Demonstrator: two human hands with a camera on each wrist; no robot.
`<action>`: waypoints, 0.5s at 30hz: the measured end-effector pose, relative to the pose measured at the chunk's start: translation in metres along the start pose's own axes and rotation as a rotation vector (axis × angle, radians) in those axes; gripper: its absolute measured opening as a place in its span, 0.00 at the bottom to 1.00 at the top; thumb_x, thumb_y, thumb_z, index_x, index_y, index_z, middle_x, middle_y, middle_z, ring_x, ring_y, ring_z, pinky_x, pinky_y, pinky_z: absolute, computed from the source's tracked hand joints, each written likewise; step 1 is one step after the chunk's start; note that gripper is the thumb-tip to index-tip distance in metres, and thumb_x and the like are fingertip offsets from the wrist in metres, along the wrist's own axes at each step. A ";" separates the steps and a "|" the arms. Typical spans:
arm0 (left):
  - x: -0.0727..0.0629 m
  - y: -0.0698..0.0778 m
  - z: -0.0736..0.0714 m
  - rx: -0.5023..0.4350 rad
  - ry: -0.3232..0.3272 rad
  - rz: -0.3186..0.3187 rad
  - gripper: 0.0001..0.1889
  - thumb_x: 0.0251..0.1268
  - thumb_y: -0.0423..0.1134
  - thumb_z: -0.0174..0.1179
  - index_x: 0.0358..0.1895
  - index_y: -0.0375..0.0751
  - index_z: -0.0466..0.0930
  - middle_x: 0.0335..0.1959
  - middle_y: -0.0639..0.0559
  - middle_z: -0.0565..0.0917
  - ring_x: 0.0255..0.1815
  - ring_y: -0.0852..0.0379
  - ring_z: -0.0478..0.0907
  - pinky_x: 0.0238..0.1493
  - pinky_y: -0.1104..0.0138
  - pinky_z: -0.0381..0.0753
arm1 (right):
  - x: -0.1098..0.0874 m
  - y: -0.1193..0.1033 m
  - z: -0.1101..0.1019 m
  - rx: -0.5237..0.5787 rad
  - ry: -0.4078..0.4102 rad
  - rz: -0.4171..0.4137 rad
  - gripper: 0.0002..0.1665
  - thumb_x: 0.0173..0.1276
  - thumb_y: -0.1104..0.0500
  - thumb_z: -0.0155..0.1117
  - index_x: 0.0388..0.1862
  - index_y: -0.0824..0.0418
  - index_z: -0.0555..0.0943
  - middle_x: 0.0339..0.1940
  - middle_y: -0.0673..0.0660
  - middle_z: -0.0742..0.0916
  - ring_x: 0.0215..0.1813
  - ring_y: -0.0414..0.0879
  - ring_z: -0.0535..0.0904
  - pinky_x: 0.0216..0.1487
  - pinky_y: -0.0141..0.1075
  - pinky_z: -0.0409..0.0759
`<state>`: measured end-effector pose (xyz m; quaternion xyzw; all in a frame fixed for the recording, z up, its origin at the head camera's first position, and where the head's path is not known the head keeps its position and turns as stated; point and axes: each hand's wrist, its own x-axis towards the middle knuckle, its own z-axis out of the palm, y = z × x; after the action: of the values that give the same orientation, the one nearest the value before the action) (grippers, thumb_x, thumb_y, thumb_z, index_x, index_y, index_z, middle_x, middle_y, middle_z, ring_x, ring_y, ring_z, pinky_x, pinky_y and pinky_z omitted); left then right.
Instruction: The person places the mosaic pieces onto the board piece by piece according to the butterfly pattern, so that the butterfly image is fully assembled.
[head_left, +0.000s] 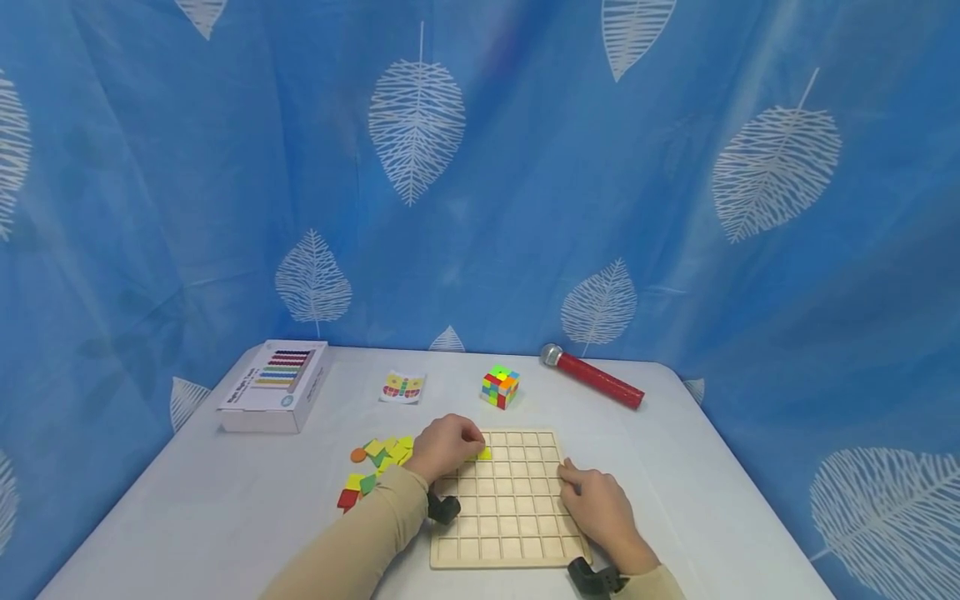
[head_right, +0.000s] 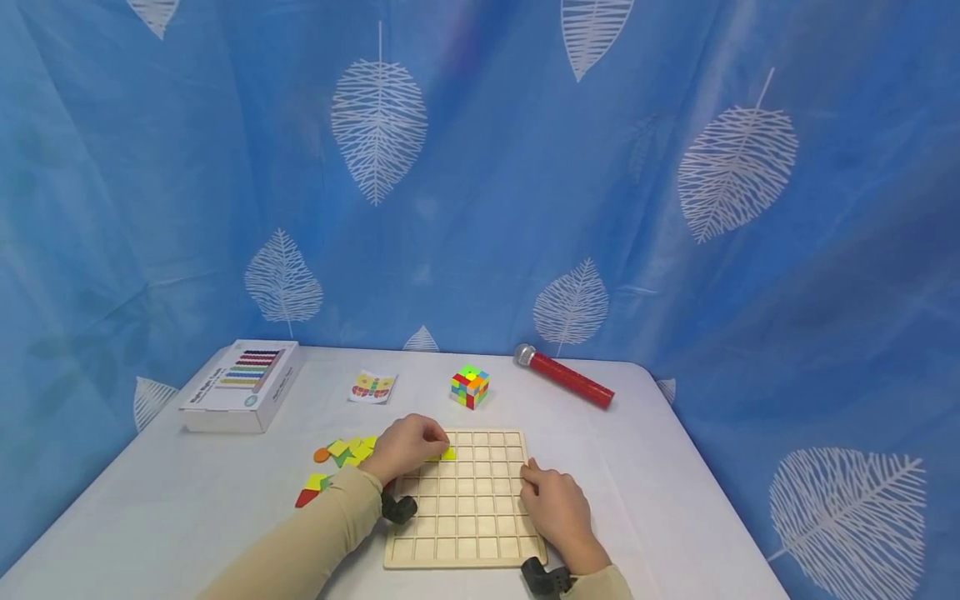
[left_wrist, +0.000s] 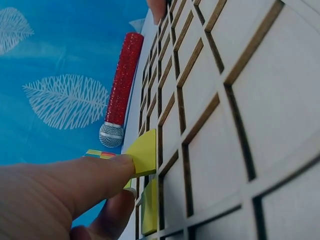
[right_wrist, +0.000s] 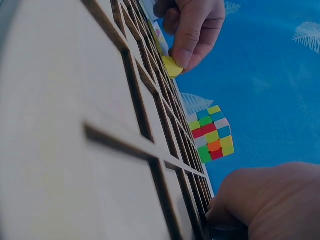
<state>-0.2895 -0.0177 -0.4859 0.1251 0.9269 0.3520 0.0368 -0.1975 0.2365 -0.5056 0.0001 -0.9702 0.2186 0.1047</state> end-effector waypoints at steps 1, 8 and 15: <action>0.000 0.000 0.000 0.007 0.000 0.004 0.04 0.64 0.45 0.71 0.32 0.55 0.87 0.32 0.62 0.84 0.35 0.59 0.77 0.40 0.60 0.75 | 0.000 0.000 0.000 0.004 -0.004 0.003 0.18 0.66 0.62 0.65 0.54 0.59 0.89 0.61 0.58 0.87 0.29 0.41 0.81 0.20 0.34 0.64; 0.001 0.000 0.000 0.041 -0.003 0.016 0.03 0.63 0.45 0.71 0.31 0.57 0.88 0.31 0.64 0.84 0.35 0.60 0.77 0.38 0.61 0.74 | 0.000 -0.001 0.002 0.022 -0.004 0.015 0.18 0.66 0.62 0.65 0.55 0.59 0.88 0.61 0.59 0.86 0.15 0.41 0.65 0.18 0.33 0.62; 0.003 0.000 0.000 0.065 0.002 0.025 0.04 0.60 0.44 0.73 0.29 0.57 0.89 0.29 0.64 0.84 0.34 0.60 0.77 0.37 0.60 0.74 | 0.000 -0.001 0.002 0.016 0.015 -0.009 0.18 0.66 0.62 0.65 0.54 0.59 0.88 0.60 0.60 0.87 0.14 0.40 0.64 0.16 0.32 0.62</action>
<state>-0.2921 -0.0169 -0.4855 0.1376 0.9361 0.3225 0.0272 -0.1976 0.2351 -0.5072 0.0039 -0.9676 0.2258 0.1128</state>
